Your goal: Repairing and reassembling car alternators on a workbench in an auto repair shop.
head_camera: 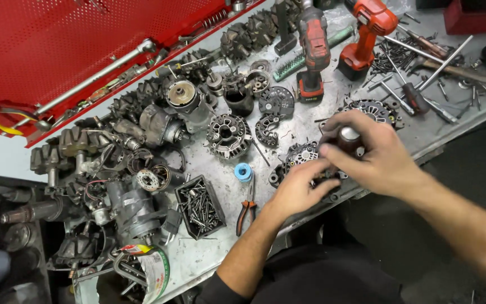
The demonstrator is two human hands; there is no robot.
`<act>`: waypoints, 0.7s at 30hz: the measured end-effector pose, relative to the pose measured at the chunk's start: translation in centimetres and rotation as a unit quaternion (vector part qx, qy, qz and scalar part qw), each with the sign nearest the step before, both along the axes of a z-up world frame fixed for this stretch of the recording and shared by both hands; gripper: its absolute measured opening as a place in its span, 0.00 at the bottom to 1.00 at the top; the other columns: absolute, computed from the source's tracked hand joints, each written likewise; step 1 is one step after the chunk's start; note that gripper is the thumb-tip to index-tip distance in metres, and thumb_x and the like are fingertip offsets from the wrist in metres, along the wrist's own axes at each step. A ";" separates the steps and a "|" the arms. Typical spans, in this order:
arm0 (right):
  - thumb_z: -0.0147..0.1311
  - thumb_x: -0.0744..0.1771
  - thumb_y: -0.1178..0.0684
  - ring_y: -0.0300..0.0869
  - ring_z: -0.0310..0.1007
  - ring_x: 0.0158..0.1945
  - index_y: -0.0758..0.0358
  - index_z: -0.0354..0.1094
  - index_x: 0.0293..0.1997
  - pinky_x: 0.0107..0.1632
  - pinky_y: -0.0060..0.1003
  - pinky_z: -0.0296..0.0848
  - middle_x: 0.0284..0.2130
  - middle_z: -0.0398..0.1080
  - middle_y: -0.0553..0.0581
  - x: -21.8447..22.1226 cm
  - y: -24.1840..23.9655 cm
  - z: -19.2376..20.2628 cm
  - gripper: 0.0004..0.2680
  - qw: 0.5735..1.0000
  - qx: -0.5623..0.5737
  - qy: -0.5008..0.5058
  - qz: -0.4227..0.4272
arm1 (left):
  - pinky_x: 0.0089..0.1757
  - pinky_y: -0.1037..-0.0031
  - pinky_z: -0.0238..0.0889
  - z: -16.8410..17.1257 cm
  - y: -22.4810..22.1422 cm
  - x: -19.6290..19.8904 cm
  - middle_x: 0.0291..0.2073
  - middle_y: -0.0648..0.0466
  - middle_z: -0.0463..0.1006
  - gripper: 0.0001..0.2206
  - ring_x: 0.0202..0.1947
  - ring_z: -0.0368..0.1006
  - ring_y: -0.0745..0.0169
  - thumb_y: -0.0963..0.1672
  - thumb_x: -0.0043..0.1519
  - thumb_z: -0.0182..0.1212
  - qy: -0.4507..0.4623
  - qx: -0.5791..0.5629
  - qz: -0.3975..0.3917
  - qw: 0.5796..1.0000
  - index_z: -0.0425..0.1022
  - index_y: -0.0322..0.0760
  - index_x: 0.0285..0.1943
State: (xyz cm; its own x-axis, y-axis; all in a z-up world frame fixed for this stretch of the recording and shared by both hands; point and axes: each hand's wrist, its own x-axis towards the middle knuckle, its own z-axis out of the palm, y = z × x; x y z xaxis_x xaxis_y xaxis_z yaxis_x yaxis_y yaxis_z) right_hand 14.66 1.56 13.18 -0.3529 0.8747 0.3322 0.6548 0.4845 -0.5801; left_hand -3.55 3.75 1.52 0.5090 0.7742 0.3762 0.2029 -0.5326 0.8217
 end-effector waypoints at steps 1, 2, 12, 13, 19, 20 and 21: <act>0.62 0.65 0.52 0.38 0.79 0.43 0.63 0.68 0.51 0.46 0.33 0.78 0.39 0.77 0.56 -0.2 -0.4 -1.4 0.12 0.989 -0.042 0.141 -0.028 | 0.43 0.64 0.75 -0.7 -0.1 -0.1 0.39 0.46 0.83 0.15 0.40 0.81 0.48 0.47 0.59 0.71 -0.001 -0.004 -0.033 0.999 0.78 0.36 0.50; 0.60 0.67 0.56 0.35 0.77 0.46 0.66 0.65 0.53 0.49 0.31 0.77 0.42 0.77 0.56 -0.3 -1.0 -2.8 0.12 0.955 -0.085 0.279 -0.054 | 0.45 0.64 0.74 -1.4 -0.3 -0.2 0.41 0.46 0.83 0.13 0.43 0.81 0.48 0.46 0.64 0.68 -0.002 -0.010 -0.064 0.998 0.79 0.37 0.54; 0.66 0.64 0.59 0.30 0.68 0.29 0.65 0.73 0.47 0.34 0.28 0.71 0.25 0.72 0.49 -1.1 -2.1 -6.3 0.10 0.952 -0.098 0.266 -0.112 | 0.45 0.60 0.72 -2.8 -0.2 -0.1 0.41 0.42 0.81 0.12 0.43 0.79 0.42 0.45 0.61 0.66 -0.005 0.028 -0.089 0.996 0.76 0.33 0.48; 0.67 0.62 0.58 0.30 0.65 0.26 0.65 0.73 0.46 0.31 0.28 0.67 0.22 0.69 0.48 -1.3 -2.2 -5.5 0.11 0.958 -0.096 0.245 -0.112 | 0.44 0.60 0.73 -3.2 -0.2 -0.1 0.37 0.43 0.81 0.09 0.40 0.79 0.43 0.44 0.61 0.66 0.059 0.018 -0.076 0.995 0.77 0.34 0.46; 0.68 0.62 0.58 0.31 0.69 0.29 0.65 0.71 0.42 0.34 0.29 0.70 0.25 0.70 0.48 -1.3 -2.2 -5.6 0.10 0.975 -0.015 0.212 -0.066 | 0.38 0.59 0.73 1.7 -0.3 0.6 0.32 0.41 0.80 0.12 0.36 0.79 0.39 0.43 0.52 0.68 0.064 -0.054 0.033 0.996 0.79 0.35 0.44; 0.67 0.63 0.59 0.31 0.72 0.31 0.64 0.71 0.39 0.36 0.29 0.72 0.27 0.73 0.48 -1.1 -2.4 -6.1 0.07 0.976 0.019 0.209 -0.054 | 0.38 0.58 0.72 2.0 -0.4 0.4 0.34 0.41 0.80 0.14 0.37 0.78 0.38 0.42 0.52 0.67 0.033 -0.040 0.029 0.998 0.77 0.33 0.46; 0.67 0.63 0.59 0.31 0.72 0.31 0.64 0.71 0.39 0.36 0.29 0.72 0.27 0.73 0.48 -0.9 -2.5 -6.2 0.07 0.976 0.017 0.209 -0.053 | 0.38 0.58 0.72 1.2 -0.5 0.0 0.34 0.41 0.80 0.14 0.37 0.78 0.38 0.42 0.52 0.67 0.032 -0.041 0.030 0.998 0.77 0.33 0.46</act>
